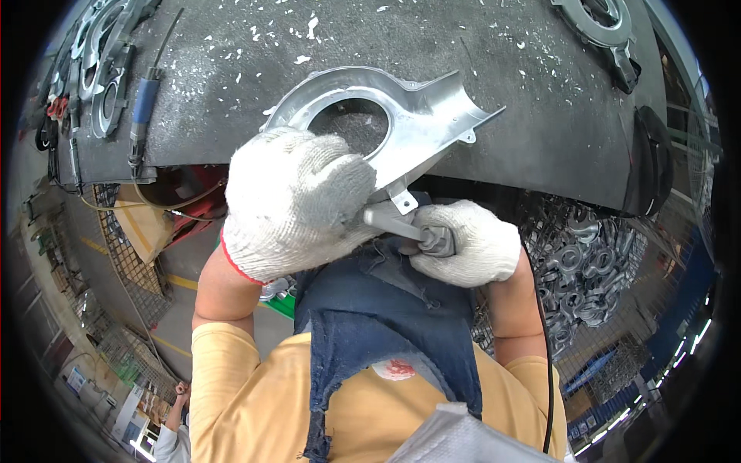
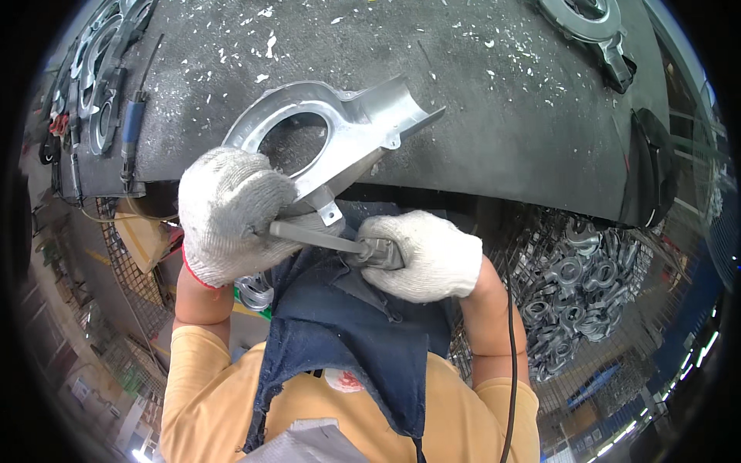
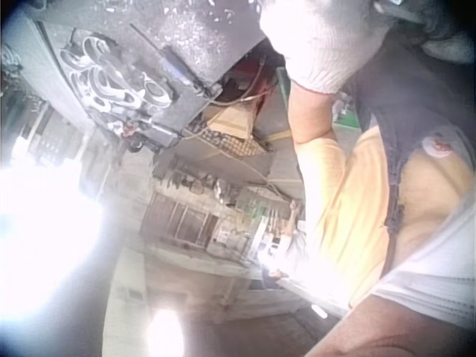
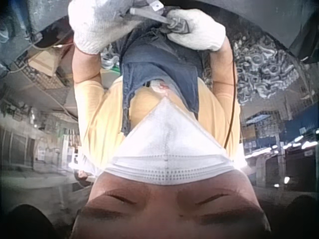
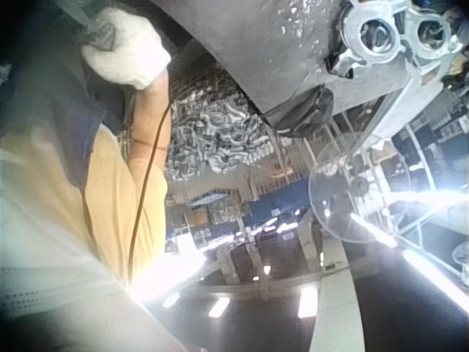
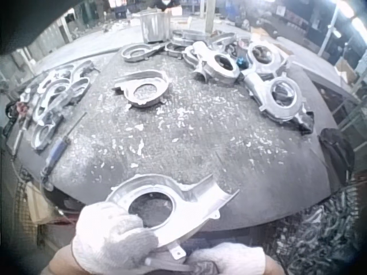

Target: The person files the edges of a cast metal component with a hand file to remove burrs and smooth the surface.

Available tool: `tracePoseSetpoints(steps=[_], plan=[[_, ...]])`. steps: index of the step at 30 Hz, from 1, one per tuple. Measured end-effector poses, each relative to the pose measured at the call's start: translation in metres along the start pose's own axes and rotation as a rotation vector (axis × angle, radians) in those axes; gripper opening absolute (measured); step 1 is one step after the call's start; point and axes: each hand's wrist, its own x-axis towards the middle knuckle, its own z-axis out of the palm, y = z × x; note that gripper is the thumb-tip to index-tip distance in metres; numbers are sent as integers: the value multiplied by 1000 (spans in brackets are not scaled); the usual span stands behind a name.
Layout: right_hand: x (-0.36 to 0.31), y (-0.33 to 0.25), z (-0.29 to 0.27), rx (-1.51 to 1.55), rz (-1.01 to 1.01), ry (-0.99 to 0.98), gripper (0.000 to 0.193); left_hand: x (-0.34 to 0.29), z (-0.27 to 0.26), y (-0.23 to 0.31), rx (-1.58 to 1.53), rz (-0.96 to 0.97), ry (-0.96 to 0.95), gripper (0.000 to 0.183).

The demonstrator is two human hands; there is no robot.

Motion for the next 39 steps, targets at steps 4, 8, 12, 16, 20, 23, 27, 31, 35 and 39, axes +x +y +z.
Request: tracePoseSetpoints(steps=[4, 8, 12, 16, 20, 23, 27, 31, 35, 39], plan=[[-2, 3, 12, -206, -84, 243, 19, 2, 5, 4, 21, -25, 28, 42], [-1, 3, 23, -344, -90, 521, 20, 5, 5, 4, -22, -78, 8, 37], [-1, 29, 22, -203, 5, 742, 23, 7, 11, 16, 7, -75, 31, 37], [-10, 27, 22, -184, 64, 689, 26, -1, 53, 25, 101, -118, -27, 36], [-17, 33, 21, -135, 113, 729, 27, -5, 52, 13, -176, -12, 30, 57], [-20, 40, 20, -208, 105, 749, 27, -19, 38, -6, 41, 10, 120, 54], [-15, 30, 30, -207, 143, 651, 24, -17, 47, -31, 208, 79, -63, 41], [1, 33, 42, -344, 72, 599, 21, -23, 58, -19, 117, 149, -46, 34], [-3, 20, 27, -277, 98, 489, 22, -19, 55, -1, 89, 98, 2, 28], [-4, 16, 10, -202, 159, 314, 22, -17, 51, 4, 53, 58, -29, 28]])
